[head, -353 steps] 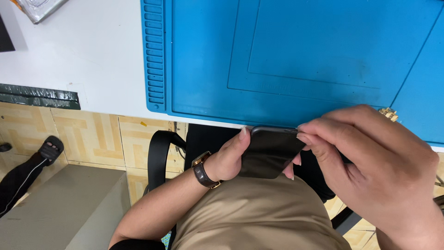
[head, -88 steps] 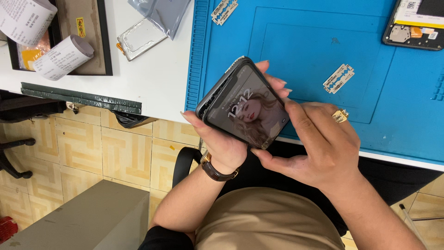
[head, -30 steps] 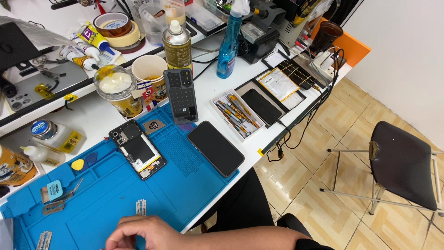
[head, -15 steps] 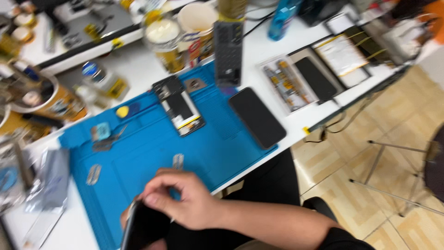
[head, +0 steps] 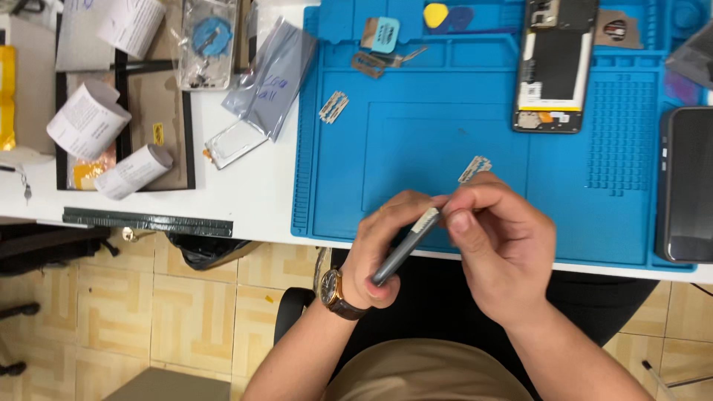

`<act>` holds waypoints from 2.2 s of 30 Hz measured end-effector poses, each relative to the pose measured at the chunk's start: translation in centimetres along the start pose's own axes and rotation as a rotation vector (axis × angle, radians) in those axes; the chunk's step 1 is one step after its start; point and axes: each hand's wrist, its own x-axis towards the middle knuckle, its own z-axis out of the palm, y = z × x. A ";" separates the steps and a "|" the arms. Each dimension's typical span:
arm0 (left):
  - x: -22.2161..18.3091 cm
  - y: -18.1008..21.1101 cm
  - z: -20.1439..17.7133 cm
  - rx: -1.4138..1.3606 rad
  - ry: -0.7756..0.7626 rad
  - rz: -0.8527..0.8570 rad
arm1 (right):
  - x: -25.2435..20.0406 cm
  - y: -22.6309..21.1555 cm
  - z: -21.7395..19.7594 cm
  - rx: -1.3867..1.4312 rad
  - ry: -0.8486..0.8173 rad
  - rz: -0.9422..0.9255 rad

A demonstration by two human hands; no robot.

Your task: The person uses a razor blade to pry open the back cover of a smartphone. They then use a screwdriver to remove screws from the device's interior. The person handles the phone and its components on a blue work mat.

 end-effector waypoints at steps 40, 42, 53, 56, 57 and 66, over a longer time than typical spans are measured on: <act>0.5 -0.2 -0.1 -0.048 0.002 -0.003 | 2.2 -0.8 -1.3 0.179 -0.184 0.125; 0.4 -0.3 -0.1 -0.006 0.037 0.023 | 2.5 -1.0 -1.4 0.132 -0.209 0.133; 0.8 -0.3 0.5 0.027 0.078 0.050 | 4.0 -3.5 -2.1 0.034 -0.344 0.109; 0.8 -0.5 1.4 -0.066 0.172 0.061 | 3.5 -3.8 -2.0 0.012 -0.311 0.046; 0.9 -0.7 2.0 -0.145 0.253 0.069 | 3.3 -3.8 -2.1 0.008 -0.280 -0.003; 1.2 1.6 1.1 -0.640 0.426 -0.137 | 0.4 -2.4 -14.1 -1.129 0.291 -0.074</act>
